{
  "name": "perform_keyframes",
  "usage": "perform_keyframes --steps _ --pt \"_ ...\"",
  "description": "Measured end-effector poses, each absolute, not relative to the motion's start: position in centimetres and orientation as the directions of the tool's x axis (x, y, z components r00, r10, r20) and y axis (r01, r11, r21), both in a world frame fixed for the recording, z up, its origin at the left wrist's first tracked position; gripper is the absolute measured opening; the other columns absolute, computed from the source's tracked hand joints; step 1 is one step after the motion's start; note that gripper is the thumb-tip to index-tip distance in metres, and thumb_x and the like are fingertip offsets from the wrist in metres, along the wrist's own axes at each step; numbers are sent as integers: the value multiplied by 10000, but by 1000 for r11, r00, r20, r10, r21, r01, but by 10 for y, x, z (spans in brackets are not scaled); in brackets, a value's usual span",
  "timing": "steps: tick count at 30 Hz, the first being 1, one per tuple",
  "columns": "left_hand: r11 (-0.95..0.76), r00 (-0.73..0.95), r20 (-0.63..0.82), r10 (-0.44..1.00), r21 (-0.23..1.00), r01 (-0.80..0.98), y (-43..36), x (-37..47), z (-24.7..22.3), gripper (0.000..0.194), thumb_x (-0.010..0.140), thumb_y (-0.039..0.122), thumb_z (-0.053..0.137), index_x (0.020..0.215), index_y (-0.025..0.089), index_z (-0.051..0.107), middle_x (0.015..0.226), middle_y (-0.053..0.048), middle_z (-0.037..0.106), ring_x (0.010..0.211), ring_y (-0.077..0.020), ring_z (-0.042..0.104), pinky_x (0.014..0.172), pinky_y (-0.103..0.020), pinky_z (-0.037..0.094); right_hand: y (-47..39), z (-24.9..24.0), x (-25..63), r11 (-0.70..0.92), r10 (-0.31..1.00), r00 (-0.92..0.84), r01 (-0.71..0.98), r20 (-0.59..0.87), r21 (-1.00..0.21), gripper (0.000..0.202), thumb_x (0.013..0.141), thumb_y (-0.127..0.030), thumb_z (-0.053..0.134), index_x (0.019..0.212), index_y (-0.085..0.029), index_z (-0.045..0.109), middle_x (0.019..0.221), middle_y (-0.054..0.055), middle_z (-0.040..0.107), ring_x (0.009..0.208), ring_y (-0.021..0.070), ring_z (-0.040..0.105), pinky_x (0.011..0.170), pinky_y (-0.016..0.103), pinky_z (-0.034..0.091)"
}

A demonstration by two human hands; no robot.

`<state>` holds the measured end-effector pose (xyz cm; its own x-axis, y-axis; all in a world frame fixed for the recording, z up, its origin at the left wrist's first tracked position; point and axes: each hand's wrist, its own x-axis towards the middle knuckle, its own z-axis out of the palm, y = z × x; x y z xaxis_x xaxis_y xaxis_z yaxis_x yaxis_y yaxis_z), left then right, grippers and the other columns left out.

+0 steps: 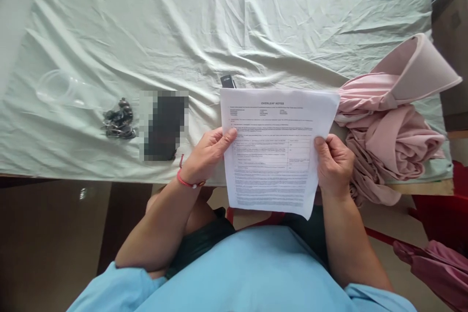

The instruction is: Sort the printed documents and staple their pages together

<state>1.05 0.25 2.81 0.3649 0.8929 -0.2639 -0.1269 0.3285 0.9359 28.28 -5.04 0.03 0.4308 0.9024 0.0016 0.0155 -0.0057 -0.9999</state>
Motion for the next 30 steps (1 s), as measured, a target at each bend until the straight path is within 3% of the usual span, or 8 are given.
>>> perform_keyframes --steps 3,10,17,23,27,30 --pt "371 324 -293 900 904 -214 0 19 22 529 946 596 684 1198 135 750 1169 -136 795 1111 -276 745 975 -412 595 -50 0 283 -9 903 430 -1 -8 -1000 212 867 -447 828 851 -246 764 754 -10 732 586 143 644 511 278 548" --pt "436 299 -350 888 847 -304 0 28 22 503 892 606 743 1033 126 799 968 -126 816 1039 -286 771 921 -432 633 -51 -4 284 -6 908 419 -3 -6 -1000 215 904 -475 785 851 -269 752 753 -1 738 608 166 667 517 297 558" --pt "400 277 -327 904 875 -274 2 27 18 486 884 616 740 967 138 768 886 -96 787 856 -216 750 769 -344 617 -54 -4 283 -11 942 335 38 2 -999 184 948 -439 749 1016 -272 786 876 11 765 717 164 701 616 289 583" --pt "108 -140 -117 983 991 -73 9 1 45 275 902 443 764 928 172 728 827 -28 719 561 -63 509 486 -184 379 -53 -9 288 -41 943 332 106 -3 -994 224 942 -485 737 951 -261 755 803 1 718 678 159 646 547 268 517" --pt "3 -316 26 949 996 91 -21 -29 67 211 979 385 654 998 182 708 904 -49 729 602 -81 527 519 -201 402 -53 -10 290 -47 947 321 121 -6 -992 246 948 -493 728 928 -249 738 795 -4 692 660 143 606 551 262 482" --pt "69 -402 171 900 853 518 -75 -53 59 201 1020 345 591 1056 192 717 970 -56 746 712 -121 628 674 -257 517 -53 -10 290 -42 947 322 145 8 -989 258 953 -495 723 911 -240 729 774 -12 672 647 132 581 561 260 466"
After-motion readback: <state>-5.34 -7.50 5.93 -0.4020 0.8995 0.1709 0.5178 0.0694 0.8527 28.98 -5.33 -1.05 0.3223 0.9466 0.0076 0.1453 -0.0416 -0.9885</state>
